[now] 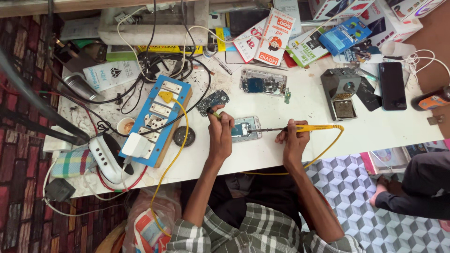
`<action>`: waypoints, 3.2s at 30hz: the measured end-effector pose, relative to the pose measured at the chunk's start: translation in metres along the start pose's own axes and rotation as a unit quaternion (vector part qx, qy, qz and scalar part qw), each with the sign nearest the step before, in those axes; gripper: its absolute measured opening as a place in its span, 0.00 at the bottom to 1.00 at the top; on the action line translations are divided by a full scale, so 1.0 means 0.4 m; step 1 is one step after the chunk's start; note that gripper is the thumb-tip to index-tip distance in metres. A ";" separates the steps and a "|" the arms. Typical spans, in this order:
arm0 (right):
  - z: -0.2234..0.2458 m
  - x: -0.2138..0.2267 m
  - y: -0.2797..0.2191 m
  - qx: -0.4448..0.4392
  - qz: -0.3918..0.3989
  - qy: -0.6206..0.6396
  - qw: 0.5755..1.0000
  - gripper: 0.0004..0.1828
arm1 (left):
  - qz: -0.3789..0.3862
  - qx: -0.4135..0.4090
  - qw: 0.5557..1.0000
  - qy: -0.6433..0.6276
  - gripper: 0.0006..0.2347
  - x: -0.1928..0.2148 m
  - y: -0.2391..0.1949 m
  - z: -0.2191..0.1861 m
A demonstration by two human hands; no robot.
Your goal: The person uses a soldering iron and a small tool to work on a disassembled mobile phone circuit board. They repeatedly apply heat and manipulate components on the board while holding it steady.
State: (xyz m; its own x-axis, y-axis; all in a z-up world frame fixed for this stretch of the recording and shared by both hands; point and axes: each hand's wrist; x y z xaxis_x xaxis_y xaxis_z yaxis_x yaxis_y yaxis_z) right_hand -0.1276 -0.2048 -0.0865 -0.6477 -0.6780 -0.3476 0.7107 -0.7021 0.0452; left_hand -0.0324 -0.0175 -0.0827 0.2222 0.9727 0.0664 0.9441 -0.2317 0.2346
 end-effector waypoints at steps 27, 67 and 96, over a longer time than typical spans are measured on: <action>0.001 -0.024 0.002 -0.007 -0.030 -0.013 0.999 0.18 | -0.075 0.007 0.996 -0.054 0.15 0.006 0.006 0.027; -0.004 -0.039 0.014 0.027 0.000 0.000 1.000 0.14 | 0.054 0.000 0.998 0.045 0.14 0.005 0.035 -0.024; -0.002 -0.031 0.002 0.020 0.009 0.027 0.999 0.14 | 0.070 0.016 0.994 0.081 0.10 0.002 0.017 -0.015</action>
State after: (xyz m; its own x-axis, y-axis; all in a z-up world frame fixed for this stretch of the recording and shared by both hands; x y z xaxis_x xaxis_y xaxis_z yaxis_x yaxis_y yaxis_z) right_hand -0.1187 -0.1968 -0.0830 -0.6187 -0.6779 -0.3971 0.7091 -0.6995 0.0894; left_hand -0.0271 -0.0182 -0.0754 0.3124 0.9156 0.2530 0.9142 -0.3621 0.1817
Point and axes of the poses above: each hand's wrist, its own y-axis towards the middle knuckle, its own x-axis out of the back of the hand, z = x × y, and after that the axes turned 8 degrees about y, right-handed
